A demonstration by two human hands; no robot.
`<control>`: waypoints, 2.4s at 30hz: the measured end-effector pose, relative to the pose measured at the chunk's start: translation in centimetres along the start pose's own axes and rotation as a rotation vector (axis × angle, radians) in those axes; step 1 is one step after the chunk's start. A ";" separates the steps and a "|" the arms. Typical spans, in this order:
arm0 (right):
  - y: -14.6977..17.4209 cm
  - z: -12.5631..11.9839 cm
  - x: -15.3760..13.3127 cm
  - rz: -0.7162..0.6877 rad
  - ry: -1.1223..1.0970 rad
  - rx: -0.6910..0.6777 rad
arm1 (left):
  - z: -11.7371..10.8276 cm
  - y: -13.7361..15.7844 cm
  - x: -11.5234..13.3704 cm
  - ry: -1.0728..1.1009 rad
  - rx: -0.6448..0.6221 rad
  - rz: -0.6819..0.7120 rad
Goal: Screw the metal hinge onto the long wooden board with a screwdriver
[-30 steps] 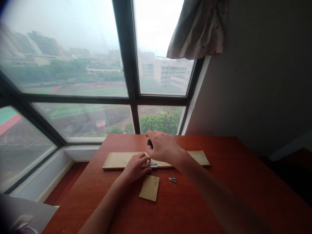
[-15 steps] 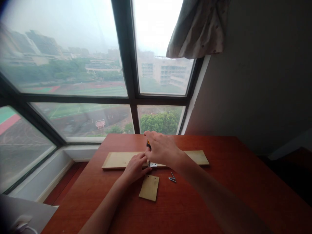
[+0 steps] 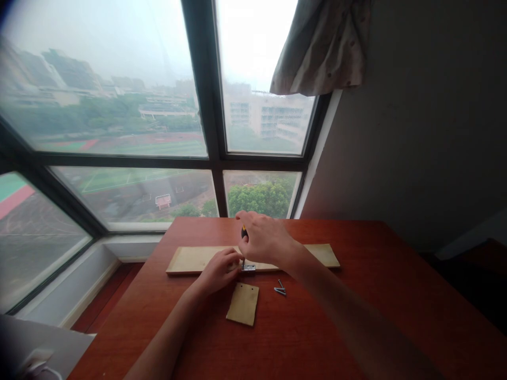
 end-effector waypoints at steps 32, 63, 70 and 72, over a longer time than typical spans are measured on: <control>6.4 1.4 9.6 0.339 -0.477 0.405 | 0.9 -0.5 -0.7 0.097 -0.017 -0.073; 5.2 0.9 3.1 0.052 -0.287 0.314 | 0.8 -0.4 0.3 -0.083 -0.001 -0.087; 3.6 0.7 2.3 0.006 -0.268 0.293 | 0.8 -0.6 0.5 -0.012 -0.048 -0.010; 3.2 0.6 2.5 0.015 -0.275 0.280 | 0.7 -0.6 0.5 0.011 -0.038 0.003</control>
Point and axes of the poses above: each hand's wrist, its own y-axis away from the middle knuckle, its own z-axis out of the palm, x = y × z, the point moved 8 cm from there along -y, towards the middle knuckle, and after that the axes turned 3 degrees about -y, right-handed, at the moved point
